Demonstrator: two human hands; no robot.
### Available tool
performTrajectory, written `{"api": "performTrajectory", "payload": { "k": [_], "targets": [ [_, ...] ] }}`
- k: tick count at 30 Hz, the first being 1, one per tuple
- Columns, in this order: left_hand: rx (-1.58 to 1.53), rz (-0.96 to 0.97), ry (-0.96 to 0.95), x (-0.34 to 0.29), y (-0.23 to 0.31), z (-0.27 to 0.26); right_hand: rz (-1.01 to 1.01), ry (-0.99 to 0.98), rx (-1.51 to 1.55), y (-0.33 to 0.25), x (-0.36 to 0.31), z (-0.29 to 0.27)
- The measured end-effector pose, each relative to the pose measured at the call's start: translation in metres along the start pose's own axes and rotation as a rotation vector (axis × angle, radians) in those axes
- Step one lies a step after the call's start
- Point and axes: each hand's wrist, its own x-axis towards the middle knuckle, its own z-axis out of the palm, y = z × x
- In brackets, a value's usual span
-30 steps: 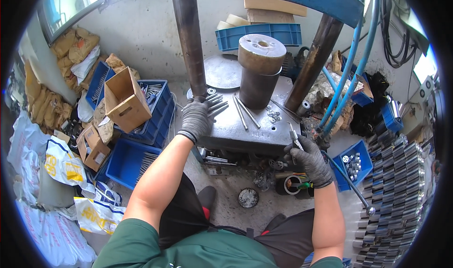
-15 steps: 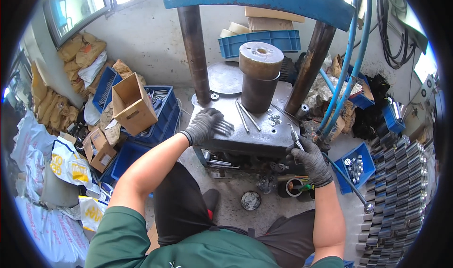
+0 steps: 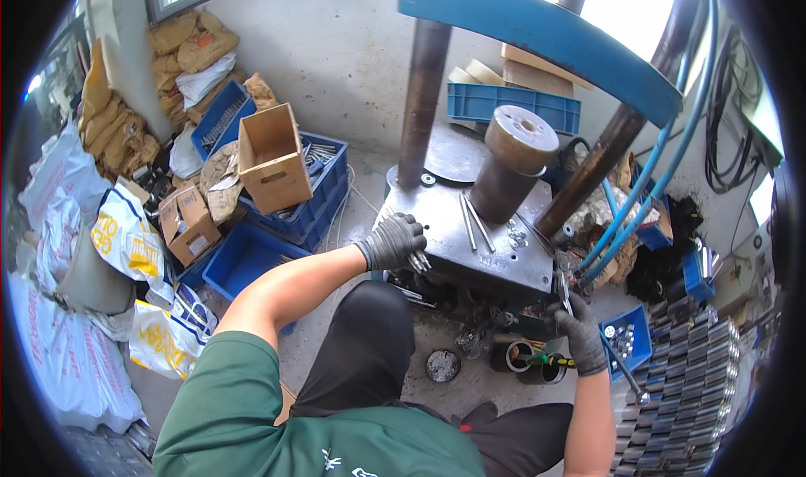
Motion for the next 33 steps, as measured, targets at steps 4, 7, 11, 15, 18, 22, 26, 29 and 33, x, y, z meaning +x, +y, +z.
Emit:
{"api": "performTrajectory", "payload": {
  "k": [4,7,11,15,18,22,26,29,33],
  "targets": [
    [-0.319,-0.336,0.37,0.008,-0.006,-0.006,0.079,-0.034,-0.125,0.039,-0.016,-0.023],
    [-1.415,-0.268,0.816,0.05,-0.016,-0.006,0.192,-0.018,-0.153,0.099,-0.03,-0.051],
    [-2.494,-0.432,1.315,0.075,-0.037,0.025,0.432,0.015,-0.129,0.109,-0.017,-0.052],
    [-2.547,-0.481,1.234,0.069,-0.035,0.028,0.491,0.143,-0.068,0.131,-0.007,-0.068],
    [-2.514,-0.637,1.257,0.08,-0.02,0.006,0.549,0.16,-0.067,0.149,-0.015,-0.086],
    [-2.444,-0.299,1.63,0.036,-0.047,0.033,0.574,0.15,-0.08,0.147,0.004,-0.081],
    [-1.546,-1.057,1.35,-0.043,-0.024,0.001,0.597,0.165,-0.046,0.156,-0.007,-0.096],
    [-1.496,-1.146,1.622,-0.106,-0.035,0.001,0.622,0.172,-0.009,0.175,-0.013,-0.131],
    [-1.375,-1.493,1.598,-0.249,-0.075,0.049,0.646,0.178,0.021,0.171,-0.009,-0.112]
  ]
}}
